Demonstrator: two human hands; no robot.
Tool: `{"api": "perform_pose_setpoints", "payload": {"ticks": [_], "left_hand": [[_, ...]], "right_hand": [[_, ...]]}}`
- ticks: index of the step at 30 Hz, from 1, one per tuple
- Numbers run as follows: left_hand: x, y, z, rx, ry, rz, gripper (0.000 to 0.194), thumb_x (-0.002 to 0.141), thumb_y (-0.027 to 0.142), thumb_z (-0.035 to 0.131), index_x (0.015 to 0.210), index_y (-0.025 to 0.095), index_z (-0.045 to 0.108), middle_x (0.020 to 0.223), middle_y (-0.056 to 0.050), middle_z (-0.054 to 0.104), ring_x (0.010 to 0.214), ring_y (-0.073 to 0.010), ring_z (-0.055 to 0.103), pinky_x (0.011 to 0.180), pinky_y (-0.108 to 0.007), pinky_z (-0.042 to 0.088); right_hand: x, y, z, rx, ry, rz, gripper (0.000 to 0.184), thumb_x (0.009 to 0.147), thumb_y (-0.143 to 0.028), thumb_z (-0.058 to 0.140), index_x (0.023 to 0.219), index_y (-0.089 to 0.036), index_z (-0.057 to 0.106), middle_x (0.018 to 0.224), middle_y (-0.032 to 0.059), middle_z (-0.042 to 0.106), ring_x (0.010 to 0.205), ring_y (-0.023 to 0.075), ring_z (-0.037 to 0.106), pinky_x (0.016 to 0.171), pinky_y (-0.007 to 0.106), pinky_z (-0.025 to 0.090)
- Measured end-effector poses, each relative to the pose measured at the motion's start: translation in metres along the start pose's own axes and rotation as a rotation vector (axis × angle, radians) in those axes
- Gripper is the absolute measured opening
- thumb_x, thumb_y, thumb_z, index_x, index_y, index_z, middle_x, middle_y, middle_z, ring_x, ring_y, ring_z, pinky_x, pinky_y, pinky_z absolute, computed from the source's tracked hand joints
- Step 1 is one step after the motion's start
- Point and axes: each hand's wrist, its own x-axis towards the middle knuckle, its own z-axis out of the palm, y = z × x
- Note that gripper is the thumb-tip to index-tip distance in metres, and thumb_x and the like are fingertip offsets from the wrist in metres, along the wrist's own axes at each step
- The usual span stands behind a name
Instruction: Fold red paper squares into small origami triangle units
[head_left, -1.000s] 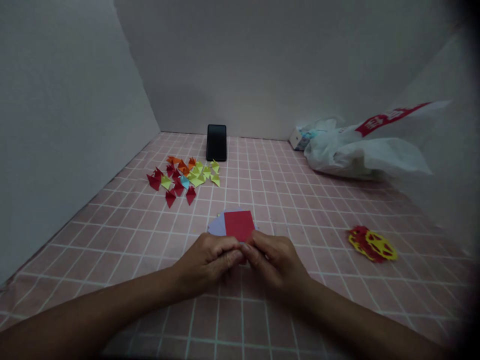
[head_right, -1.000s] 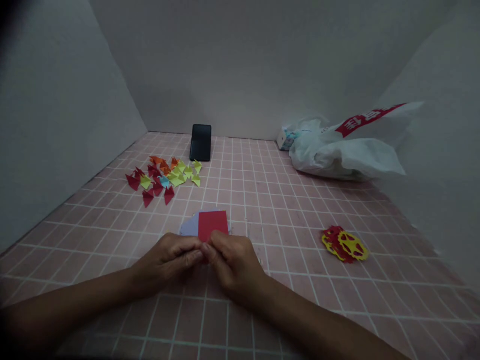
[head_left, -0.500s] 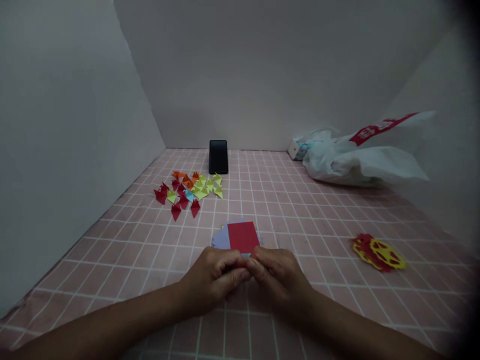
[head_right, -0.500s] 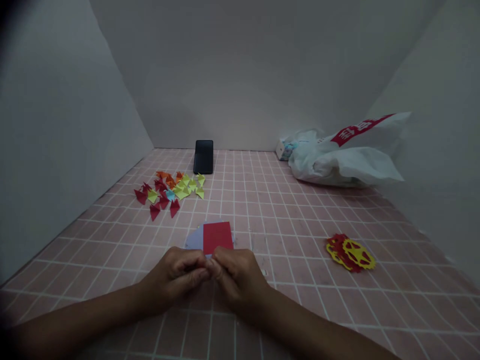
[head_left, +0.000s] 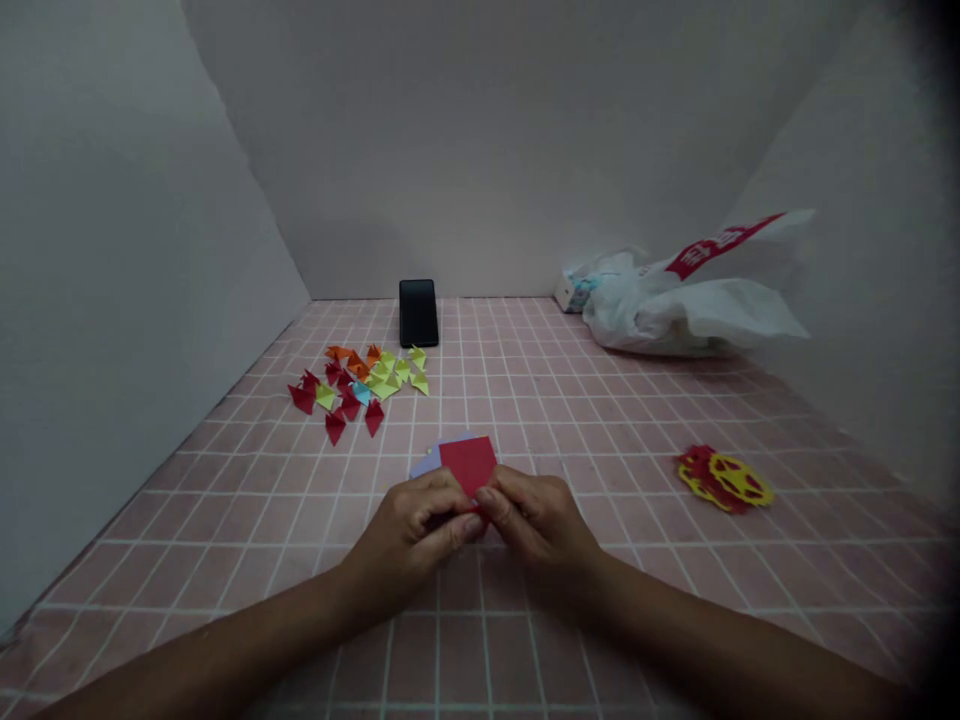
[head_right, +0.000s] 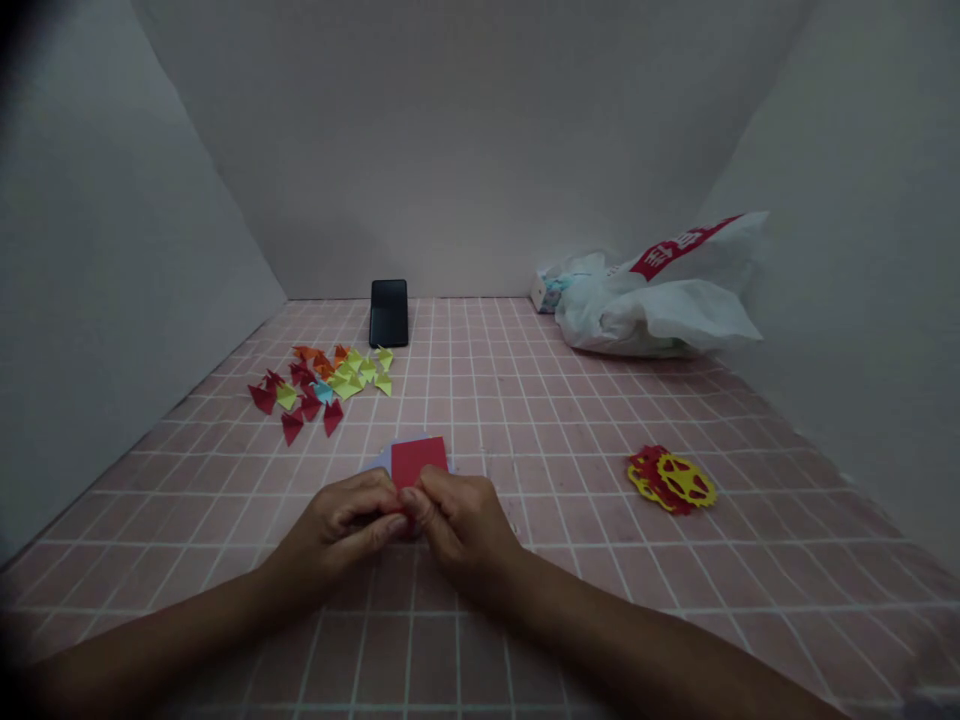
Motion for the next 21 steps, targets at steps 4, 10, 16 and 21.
{"api": "perform_pose_setpoints", "payload": {"ticks": [4,10,16,21], "left_hand": [[0.0011,-0.0004,0.0012,-0.041,0.031,-0.054,0.021,0.09,0.022,0.056,0.074,0.016,0.068,0.074,-0.002,0.064,0.07,-0.0128,0.058,0.068,-0.024,0.044],[-0.0006,0.0024,0.0033,-0.064,0.062,-0.076,0.012,0.085,0.02,0.061,0.077,0.016,0.069,0.074,-0.001,0.065,0.07,-0.012,0.057,0.067,-0.023,0.044],[-0.0002,0.0055,0.0009,-0.296,0.102,-0.309,0.021,0.087,0.033,0.059,0.075,0.016,0.06,0.057,0.005,0.053,0.048,-0.0084,0.049,0.05,-0.02,0.04],[0.0,0.0025,-0.0008,-0.355,0.09,-0.315,0.022,0.087,0.036,0.059,0.079,0.015,0.058,0.064,0.003,0.056,0.053,-0.0093,0.054,0.055,-0.022,0.044]], "right_hand": [[0.0019,-0.0013,-0.0007,0.155,-0.015,0.079,0.031,0.098,-0.034,0.043,0.072,-0.019,0.049,0.063,-0.0021,0.048,0.057,0.0113,0.044,0.055,0.024,0.034],[0.0026,-0.0021,-0.0008,0.053,-0.028,-0.011,0.032,0.096,-0.028,0.046,0.065,-0.019,0.045,0.06,-0.0031,0.045,0.054,0.0103,0.041,0.055,0.026,0.029],[0.0046,-0.0025,0.0011,0.304,-0.035,0.174,0.03,0.095,-0.038,0.047,0.073,-0.019,0.049,0.065,-0.0033,0.045,0.058,0.0105,0.041,0.054,0.024,0.032],[0.0059,-0.005,-0.0006,0.261,-0.081,0.163,0.027,0.091,-0.029,0.053,0.067,-0.018,0.049,0.062,-0.003,0.048,0.058,0.0103,0.043,0.055,0.024,0.034]]}}
